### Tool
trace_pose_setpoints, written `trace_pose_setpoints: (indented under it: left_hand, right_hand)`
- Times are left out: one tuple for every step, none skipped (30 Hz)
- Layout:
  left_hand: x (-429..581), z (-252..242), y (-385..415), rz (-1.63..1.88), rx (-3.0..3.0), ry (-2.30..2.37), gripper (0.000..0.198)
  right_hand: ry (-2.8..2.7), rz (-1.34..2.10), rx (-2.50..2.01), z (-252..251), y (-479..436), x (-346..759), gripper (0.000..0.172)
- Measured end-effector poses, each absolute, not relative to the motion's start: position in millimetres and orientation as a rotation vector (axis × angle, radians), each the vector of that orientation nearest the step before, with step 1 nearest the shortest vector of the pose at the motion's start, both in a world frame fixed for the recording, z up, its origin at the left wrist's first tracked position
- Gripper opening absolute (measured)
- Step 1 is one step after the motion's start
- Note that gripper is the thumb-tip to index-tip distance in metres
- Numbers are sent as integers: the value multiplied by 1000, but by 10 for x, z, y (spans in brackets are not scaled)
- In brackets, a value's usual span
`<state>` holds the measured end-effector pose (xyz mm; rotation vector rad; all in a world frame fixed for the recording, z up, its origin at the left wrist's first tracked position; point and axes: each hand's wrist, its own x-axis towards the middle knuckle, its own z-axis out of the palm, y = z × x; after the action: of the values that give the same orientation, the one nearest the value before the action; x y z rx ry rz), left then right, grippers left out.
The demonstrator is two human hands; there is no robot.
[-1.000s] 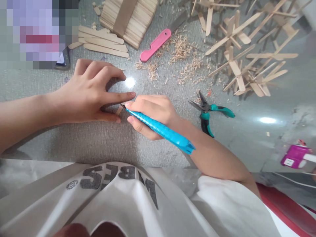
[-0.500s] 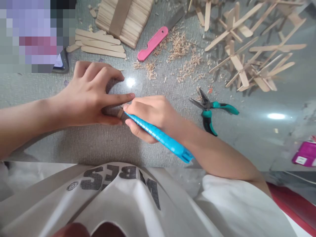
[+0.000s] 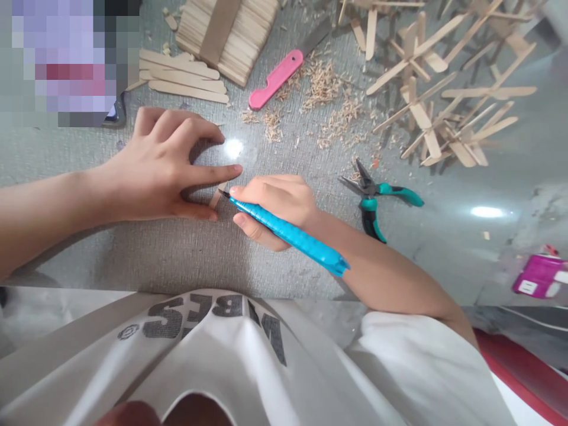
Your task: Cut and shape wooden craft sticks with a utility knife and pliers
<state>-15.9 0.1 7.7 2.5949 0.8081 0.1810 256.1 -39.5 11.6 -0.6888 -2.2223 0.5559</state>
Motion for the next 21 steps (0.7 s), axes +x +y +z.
trace_pose_setpoints:
  left_hand:
    - [-159,73,0,182,2586,810,73]
    - [-159,70,-1,184,2580,813,72]
    - [-159,67,-3,193,2580,811,72]
    - [-159,67,-5,202,2582,810,71]
    - [-159,69,-8,206,2588,810,71]
    - [-159,72,-9,213,2598,807,69]
    - [-158,77,-11,212,2606,809,68]
    - [-158,82,-11,206,2608,813,66]
    - [-158,86,-11,199,2608,820,65]
    - [-158,86,-10,190,2609,825,65]
    - [-158,84,-8,181,2621,825,66]
    - [-159,79,-5,174,2641,823,68]
    - [-160,72,-2,172,2669,817,71]
    - [-161,65,0,182,2700,810,72]
    - [-161,59,2,188,2725,807,73]
    - [-161,56,2,196,2740,804,72]
    - [-159,57,2,199,2743,806,71]
    - [-157,60,0,191,2734,811,70]
    - [-155,66,-2,172,2719,818,71]
    - [-153,73,-5,155,2701,824,71]
    - [-152,79,-8,139,2683,831,71]
  right_hand:
    - [-2223,548,-703,106,-398,2568,19]
    - [-2224,543,-709,97,-402,2577,19]
    - [-2229,543,-713,90,-405,2585,19]
    - [-2235,547,-714,86,-408,2593,20]
    - [-2241,555,-713,84,-409,2600,21]
    - [-2239,561,-705,83,-408,2605,22]
    - [-2233,567,-695,83,-406,2608,23]
    - [-2236,580,-695,82,-403,2610,23]
    - [-2234,589,-693,79,-399,2609,24]
    - [-2231,592,-686,74,-394,2606,24]
    - [-2223,587,-673,66,-389,2601,24]
    - [-2208,574,-649,58,-385,2596,24]
    - [-2190,557,-625,49,-381,2591,24]
    - [-2181,546,-615,44,-379,2586,24]
    - [-2182,548,-619,43,-378,2583,24]
    - [-2189,558,-634,48,-377,2581,23]
    - [-2196,574,-652,61,-377,2580,22]
    - [-2209,597,-680,81,-376,2580,22]
    - [-2219,617,-704,107,-373,2581,22]
    - [-2223,629,-712,135,-368,2581,22]
    - [-2228,636,-709,165,-362,2580,22]
